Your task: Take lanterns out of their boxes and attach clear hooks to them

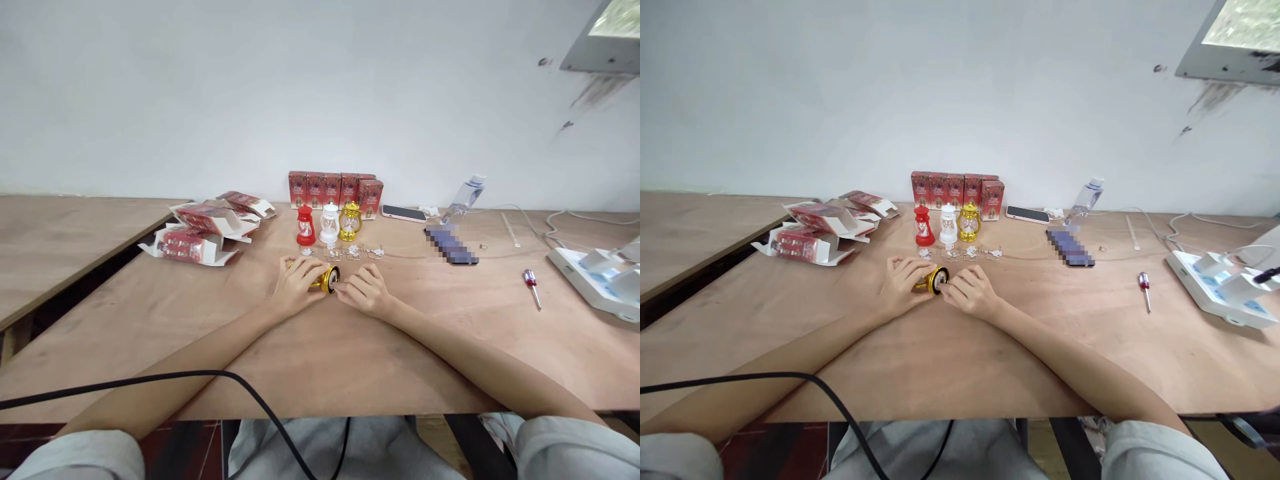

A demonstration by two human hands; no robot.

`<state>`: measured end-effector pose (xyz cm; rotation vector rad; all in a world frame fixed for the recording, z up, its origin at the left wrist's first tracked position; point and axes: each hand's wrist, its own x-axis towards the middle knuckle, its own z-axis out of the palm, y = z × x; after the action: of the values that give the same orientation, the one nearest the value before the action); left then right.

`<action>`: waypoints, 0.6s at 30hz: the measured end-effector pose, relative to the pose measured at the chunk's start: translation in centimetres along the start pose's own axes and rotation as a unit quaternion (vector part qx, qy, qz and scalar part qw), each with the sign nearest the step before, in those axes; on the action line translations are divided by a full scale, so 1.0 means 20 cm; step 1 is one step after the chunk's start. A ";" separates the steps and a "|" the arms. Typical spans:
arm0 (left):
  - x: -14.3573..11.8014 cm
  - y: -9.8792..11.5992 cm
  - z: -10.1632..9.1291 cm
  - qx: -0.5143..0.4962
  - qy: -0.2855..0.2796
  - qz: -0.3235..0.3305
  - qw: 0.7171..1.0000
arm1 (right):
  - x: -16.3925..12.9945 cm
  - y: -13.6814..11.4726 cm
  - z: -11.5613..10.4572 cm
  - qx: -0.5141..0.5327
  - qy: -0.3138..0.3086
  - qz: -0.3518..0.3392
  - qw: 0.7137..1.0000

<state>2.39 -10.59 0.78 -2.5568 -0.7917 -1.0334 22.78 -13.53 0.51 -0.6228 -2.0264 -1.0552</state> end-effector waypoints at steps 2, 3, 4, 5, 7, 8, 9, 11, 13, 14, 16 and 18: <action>-0.01 -0.02 0.01 0.012 0.007 -0.003 1.000 | -0.05 0.05 0.02 -0.015 -0.019 0.032 0.999; -0.02 -0.04 0.01 0.020 0.006 0.001 1.000 | -0.08 0.09 0.02 -0.027 -0.039 0.054 0.997; -0.01 -0.05 0.01 0.030 0.003 0.010 0.999 | -0.12 0.13 0.03 -0.041 -0.062 0.079 0.994; 0.00 -0.07 0.00 0.041 -0.001 0.022 0.999 | -0.15 0.18 0.04 -0.058 -0.087 0.108 0.989; 0.05 -0.10 -0.01 0.066 -0.006 0.048 0.997 | -0.22 0.29 0.05 -0.095 -0.132 0.154 0.975; 0.10 -0.11 -0.02 0.079 -0.009 0.059 0.995 | -0.25 0.33 0.05 -0.112 -0.155 0.170 0.967; 0.17 -0.11 -0.03 0.091 -0.011 0.070 0.993 | -0.27 0.37 0.06 -0.121 -0.177 0.184 0.959; 0.34 -0.11 -0.03 0.107 -0.029 0.110 0.988 | -0.29 0.42 0.07 -0.123 -0.222 0.204 0.946; 0.54 -0.09 0.00 0.117 -0.056 0.151 0.980 | -0.30 0.43 0.08 -0.109 -0.258 0.218 0.935; 0.64 -0.07 0.03 0.122 -0.067 0.174 0.975 | -0.30 0.43 0.08 -0.102 -0.273 0.222 0.931; 0.83 -0.05 0.13 0.134 -0.086 0.223 0.962 | -0.29 0.42 0.09 -0.095 -0.295 0.232 0.922; 0.96 -0.02 0.25 0.152 -0.101 0.269 0.946 | -0.28 0.42 0.09 -0.095 -0.309 0.235 0.917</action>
<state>16.39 -0.72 10.81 -2.4152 -0.2320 -0.4437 31.28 -7.91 -0.75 -1.6228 -2.1158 -0.8209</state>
